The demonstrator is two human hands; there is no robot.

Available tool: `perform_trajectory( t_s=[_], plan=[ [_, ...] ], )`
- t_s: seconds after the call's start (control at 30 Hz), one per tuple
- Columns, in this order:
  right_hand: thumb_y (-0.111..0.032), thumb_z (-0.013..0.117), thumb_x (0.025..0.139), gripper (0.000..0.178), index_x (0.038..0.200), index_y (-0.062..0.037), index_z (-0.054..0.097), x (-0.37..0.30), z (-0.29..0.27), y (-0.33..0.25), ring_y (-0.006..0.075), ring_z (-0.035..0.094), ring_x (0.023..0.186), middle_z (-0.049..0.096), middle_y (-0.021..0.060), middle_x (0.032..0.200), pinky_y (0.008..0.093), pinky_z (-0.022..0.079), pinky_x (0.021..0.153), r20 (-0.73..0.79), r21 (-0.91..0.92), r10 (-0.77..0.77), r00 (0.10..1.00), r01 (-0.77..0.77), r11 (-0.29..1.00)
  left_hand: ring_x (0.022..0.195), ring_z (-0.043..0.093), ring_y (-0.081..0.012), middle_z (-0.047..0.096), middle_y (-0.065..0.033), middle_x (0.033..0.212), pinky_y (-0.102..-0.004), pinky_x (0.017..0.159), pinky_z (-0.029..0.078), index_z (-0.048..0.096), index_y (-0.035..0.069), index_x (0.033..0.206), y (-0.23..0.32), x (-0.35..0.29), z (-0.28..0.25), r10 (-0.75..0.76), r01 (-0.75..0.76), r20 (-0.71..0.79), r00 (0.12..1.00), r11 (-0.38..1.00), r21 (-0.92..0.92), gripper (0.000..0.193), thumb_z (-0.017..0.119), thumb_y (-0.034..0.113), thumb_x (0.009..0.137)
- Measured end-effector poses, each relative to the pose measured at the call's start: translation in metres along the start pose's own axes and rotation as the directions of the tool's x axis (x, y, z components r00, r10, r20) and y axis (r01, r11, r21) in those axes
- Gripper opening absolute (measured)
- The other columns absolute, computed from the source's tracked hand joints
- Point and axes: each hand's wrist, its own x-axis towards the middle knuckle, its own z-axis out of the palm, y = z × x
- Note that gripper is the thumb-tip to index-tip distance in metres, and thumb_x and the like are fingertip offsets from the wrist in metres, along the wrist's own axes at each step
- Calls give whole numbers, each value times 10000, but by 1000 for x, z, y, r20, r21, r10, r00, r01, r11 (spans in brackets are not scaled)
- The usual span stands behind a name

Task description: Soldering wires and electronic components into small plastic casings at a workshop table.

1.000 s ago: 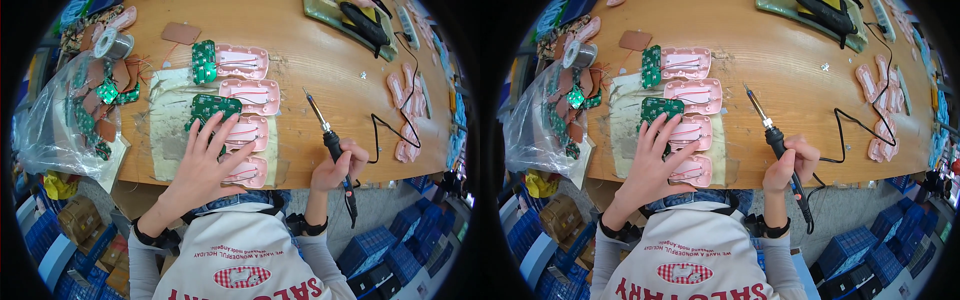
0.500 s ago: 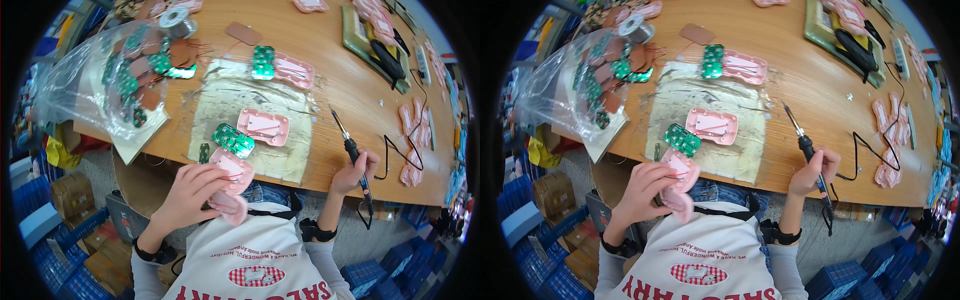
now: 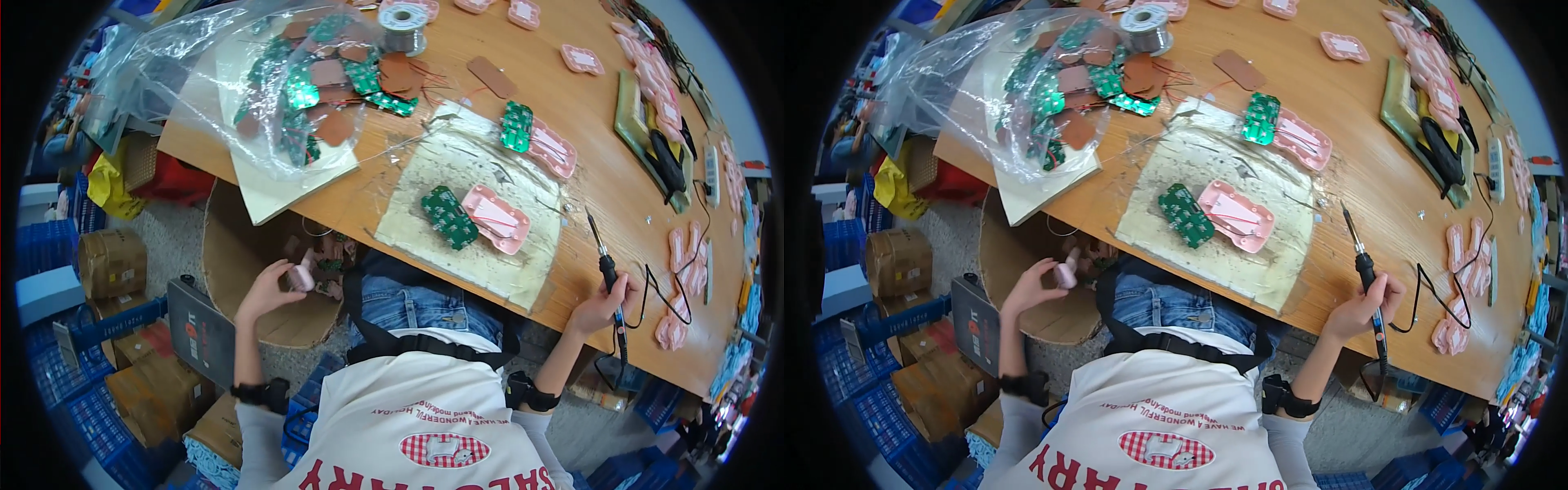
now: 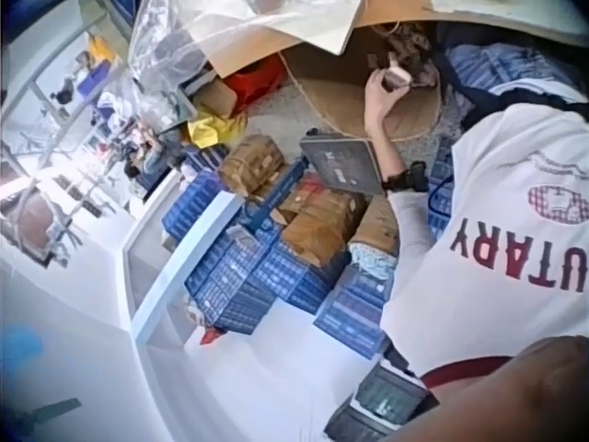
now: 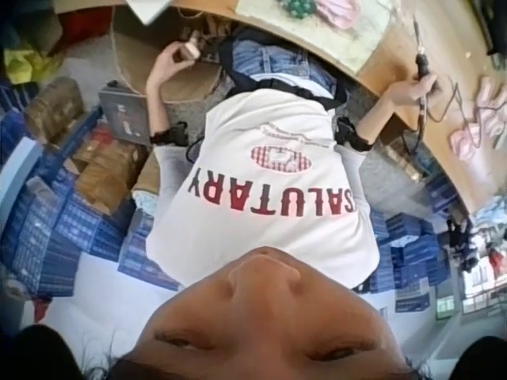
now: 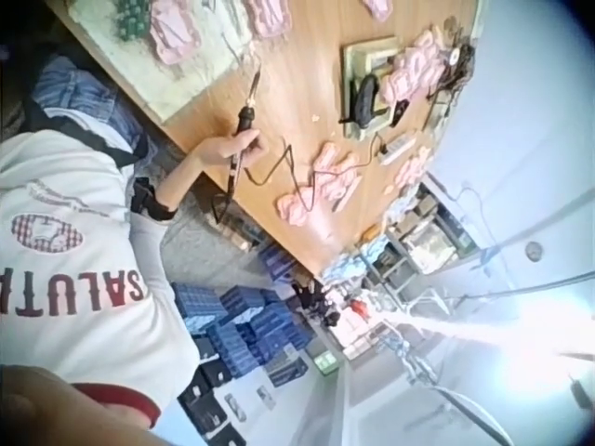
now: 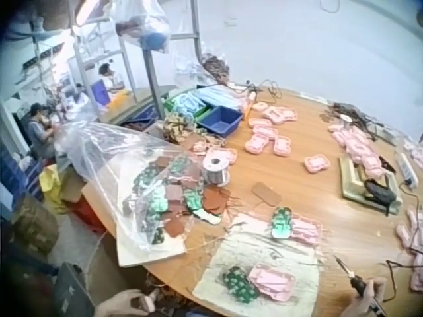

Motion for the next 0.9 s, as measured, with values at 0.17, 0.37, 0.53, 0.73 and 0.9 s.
perform_trajectory(
  t_s=[0.17, 0.37, 0.53, 0.73, 0.9],
  plan=[
    [-174, 510, 886, 171, 754, -75, 463, 0, 5, -1, 50, 338, 558, 397, -19, 660, 199, 230, 485, -11, 24, 13, 1000, -13, 1000, 932, 631, -239, 651, -163, 958, -330, 774, 480, 575, 33, 1160, -29, 74, 106, -290, 261, 43, 956, 775, -576, 535, 639, 422, 798],
    [-174, 515, 894, 170, 758, -85, 465, 1, 0, 5, 45, 332, 567, 385, -32, 672, 195, 230, 495, -26, 49, 11, 1000, -10, 999, 972, 611, -302, 643, -143, 1046, -397, 807, 479, 584, 65, 1137, 22, 167, 178, 172, -171, -293, 940, 985, 30, 378, 579, 289, 832],
    [-163, 517, 898, 166, 768, -73, 467, 1, 0, 1, 38, 316, 540, 393, -29, 662, 183, 228, 483, -20, 58, 39, 999, -38, 998, 990, 599, -308, 643, -122, 1054, -403, 816, 473, 610, 101, 1104, 41, 156, 167, 221, -219, -377, 899, 975, 47, 324, 594, 247, 816],
    [-180, 527, 881, 161, 779, -67, 476, 3, 2, 2, 58, 343, 553, 401, -7, 675, 180, 253, 498, -57, 44, 33, 998, -30, 999, 1062, 573, -318, 611, -166, 1139, -378, 874, 453, 564, 101, 1204, 17, 153, 183, 86, -168, -175, 981, 830, -532, 380, 550, 298, 879],
    [-175, 498, 898, 150, 798, -71, 456, 1, 17, -9, 80, 366, 595, 413, 9, 714, 201, 276, 530, -116, 54, 5, 993, 1, 999, 979, 601, -275, 617, -209, 1077, -345, 857, 451, 535, 36, 1220, -20, 88, 46, 14, 13, 388, 922, 998, -65, 434, 481, 347, 922]
  ],
)
